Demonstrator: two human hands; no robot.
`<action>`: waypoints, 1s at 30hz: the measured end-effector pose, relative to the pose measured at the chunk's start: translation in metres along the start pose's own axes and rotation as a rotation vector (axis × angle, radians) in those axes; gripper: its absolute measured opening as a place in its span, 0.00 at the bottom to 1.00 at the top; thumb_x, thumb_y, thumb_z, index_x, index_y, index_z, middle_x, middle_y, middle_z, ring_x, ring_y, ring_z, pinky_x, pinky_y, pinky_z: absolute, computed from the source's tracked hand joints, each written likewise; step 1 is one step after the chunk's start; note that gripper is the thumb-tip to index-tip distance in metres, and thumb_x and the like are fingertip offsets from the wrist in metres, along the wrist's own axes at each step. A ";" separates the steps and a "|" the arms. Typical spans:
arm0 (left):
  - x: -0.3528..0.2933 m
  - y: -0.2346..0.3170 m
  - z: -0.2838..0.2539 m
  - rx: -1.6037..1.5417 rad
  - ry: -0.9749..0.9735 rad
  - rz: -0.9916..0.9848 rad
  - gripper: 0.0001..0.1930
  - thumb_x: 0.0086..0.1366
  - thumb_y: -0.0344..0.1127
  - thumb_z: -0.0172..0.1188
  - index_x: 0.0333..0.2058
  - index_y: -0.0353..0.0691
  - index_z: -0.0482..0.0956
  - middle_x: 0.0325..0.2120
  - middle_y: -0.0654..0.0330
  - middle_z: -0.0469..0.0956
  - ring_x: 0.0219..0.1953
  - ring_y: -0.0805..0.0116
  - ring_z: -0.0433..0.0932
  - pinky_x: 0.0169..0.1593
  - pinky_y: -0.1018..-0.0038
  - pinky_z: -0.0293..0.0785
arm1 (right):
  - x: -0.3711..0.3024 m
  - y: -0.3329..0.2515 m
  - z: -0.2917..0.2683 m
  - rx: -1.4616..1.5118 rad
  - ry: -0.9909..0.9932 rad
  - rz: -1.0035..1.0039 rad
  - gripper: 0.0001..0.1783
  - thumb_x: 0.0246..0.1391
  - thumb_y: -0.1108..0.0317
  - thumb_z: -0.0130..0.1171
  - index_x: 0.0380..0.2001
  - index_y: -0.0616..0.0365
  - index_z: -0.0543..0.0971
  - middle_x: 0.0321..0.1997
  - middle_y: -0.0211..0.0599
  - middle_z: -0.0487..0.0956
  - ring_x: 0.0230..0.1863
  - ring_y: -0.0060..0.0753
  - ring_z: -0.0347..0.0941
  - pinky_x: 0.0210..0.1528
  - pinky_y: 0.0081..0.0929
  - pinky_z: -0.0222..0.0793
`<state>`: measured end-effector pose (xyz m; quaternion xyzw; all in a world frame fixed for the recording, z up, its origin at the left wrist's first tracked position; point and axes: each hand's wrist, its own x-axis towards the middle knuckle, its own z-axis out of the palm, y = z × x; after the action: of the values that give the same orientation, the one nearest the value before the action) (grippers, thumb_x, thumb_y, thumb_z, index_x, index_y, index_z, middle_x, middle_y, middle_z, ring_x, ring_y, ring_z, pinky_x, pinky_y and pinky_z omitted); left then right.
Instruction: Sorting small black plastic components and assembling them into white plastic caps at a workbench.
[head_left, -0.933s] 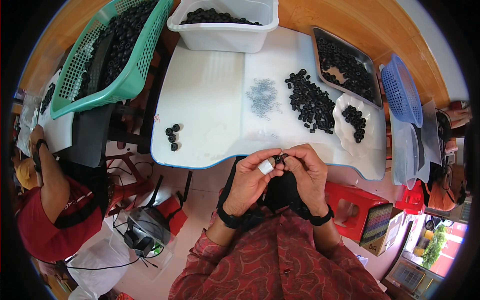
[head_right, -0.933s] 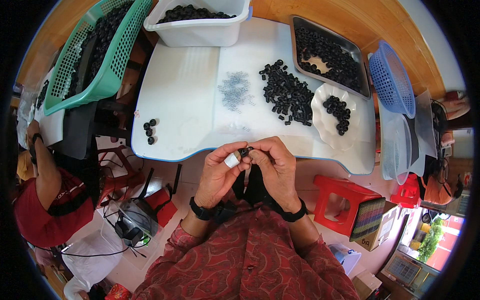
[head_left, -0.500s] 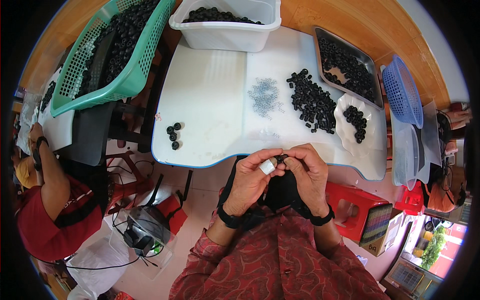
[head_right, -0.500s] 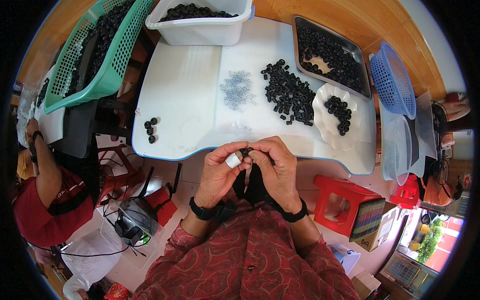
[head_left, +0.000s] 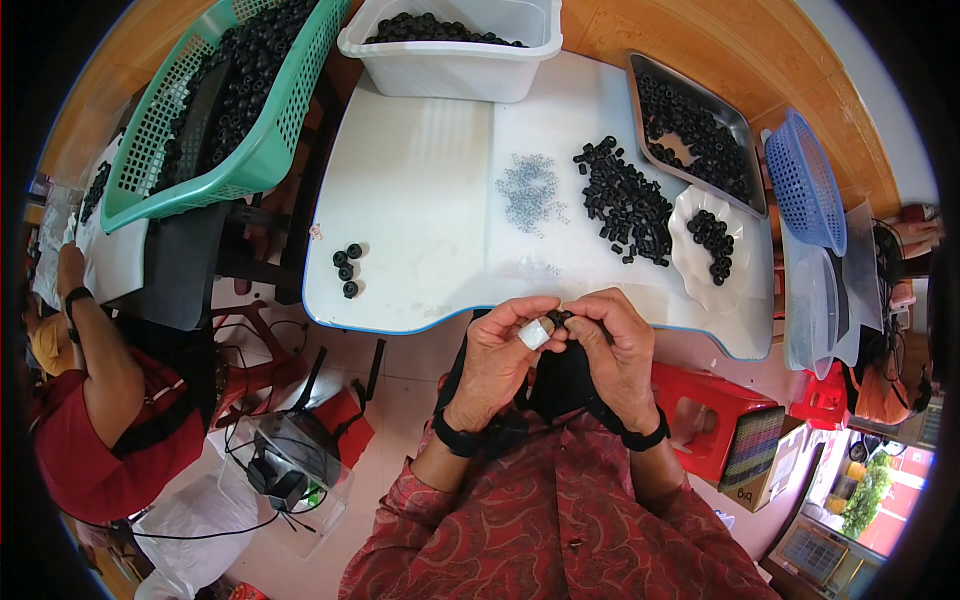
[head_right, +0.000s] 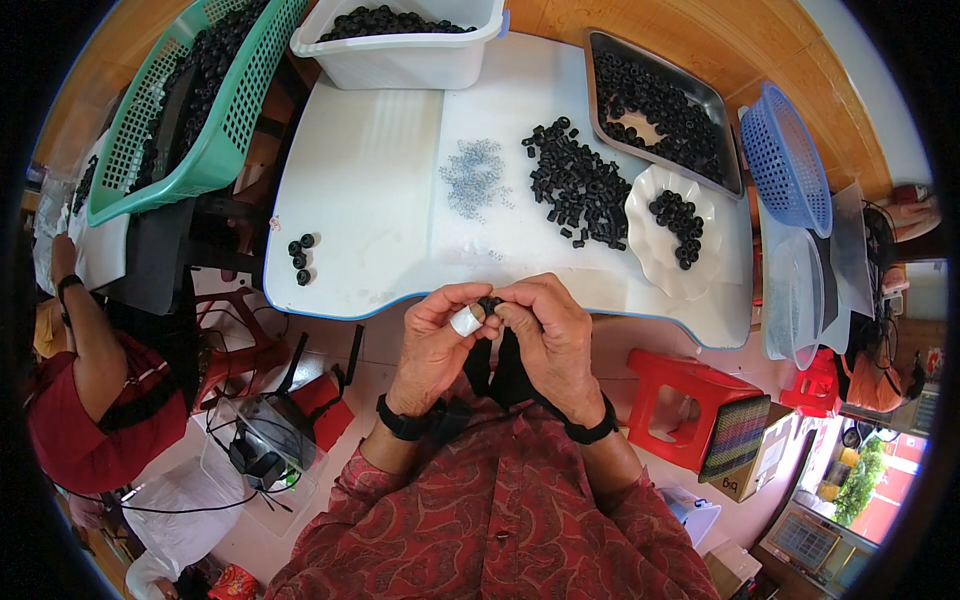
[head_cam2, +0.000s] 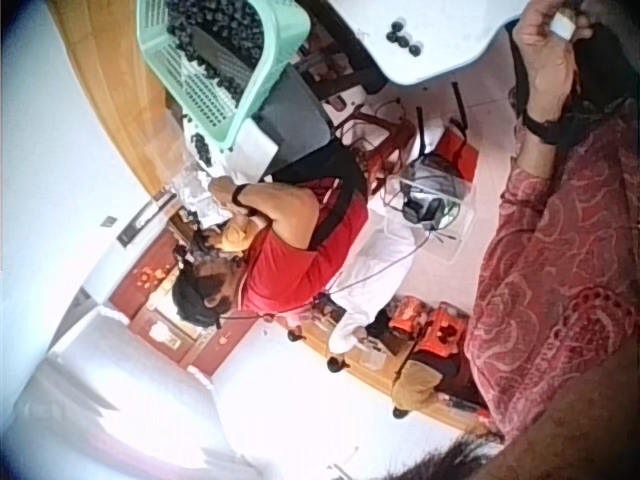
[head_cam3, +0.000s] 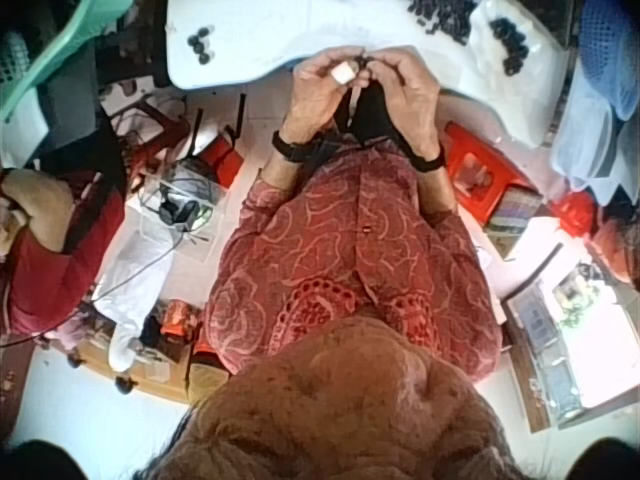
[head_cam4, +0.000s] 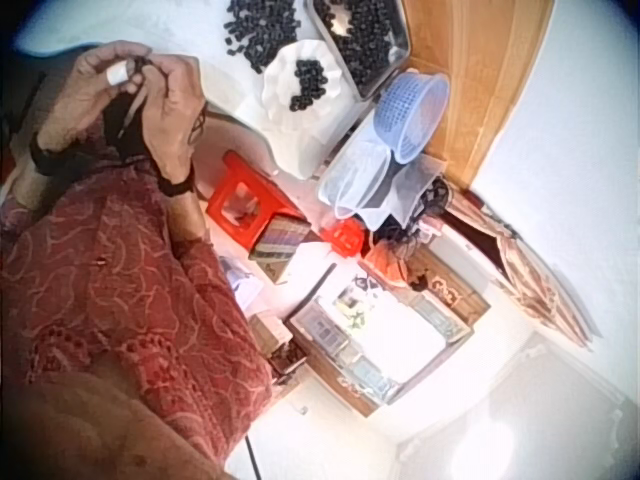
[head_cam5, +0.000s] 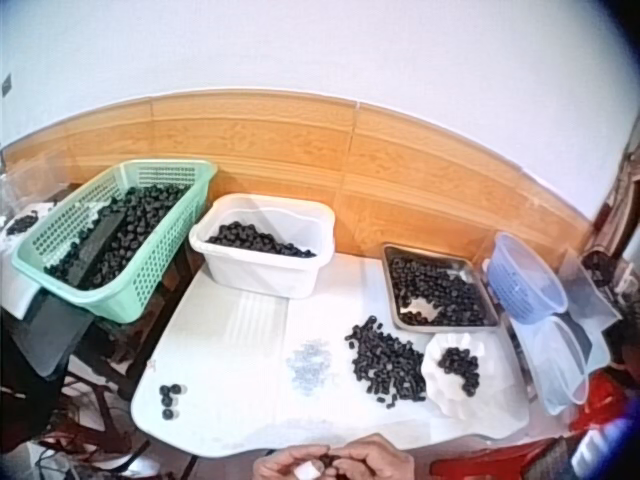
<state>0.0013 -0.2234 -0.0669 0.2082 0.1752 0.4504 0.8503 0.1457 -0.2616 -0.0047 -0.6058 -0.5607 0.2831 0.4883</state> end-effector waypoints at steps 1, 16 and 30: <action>0.000 0.000 -0.001 0.004 -0.006 0.008 0.14 0.67 0.22 0.56 0.50 0.29 0.76 0.41 0.52 0.80 0.39 0.67 0.82 0.45 0.74 0.82 | 0.000 0.000 0.000 -0.010 -0.002 0.000 0.07 0.55 0.82 0.59 0.38 0.65 0.79 0.35 0.38 0.77 0.33 0.27 0.77 0.36 0.22 0.74; -0.002 -0.003 -0.004 -0.025 0.017 0.009 0.13 0.66 0.23 0.57 0.49 0.29 0.77 0.36 0.57 0.80 0.36 0.69 0.81 0.42 0.75 0.81 | -0.003 0.000 0.003 -0.128 -0.026 -0.081 0.08 0.55 0.82 0.58 0.38 0.64 0.77 0.36 0.41 0.76 0.32 0.35 0.78 0.33 0.26 0.74; -0.009 0.003 0.004 0.176 0.149 -0.047 0.12 0.67 0.23 0.56 0.48 0.29 0.78 0.33 0.57 0.79 0.30 0.69 0.80 0.33 0.75 0.80 | -0.002 -0.001 0.001 -0.263 -0.086 -0.245 0.11 0.52 0.83 0.58 0.39 0.65 0.73 0.36 0.45 0.73 0.30 0.43 0.75 0.30 0.33 0.72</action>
<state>-0.0033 -0.2300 -0.0612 0.2439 0.2818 0.4275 0.8236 0.1437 -0.2629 -0.0045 -0.5788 -0.6828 0.1714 0.4115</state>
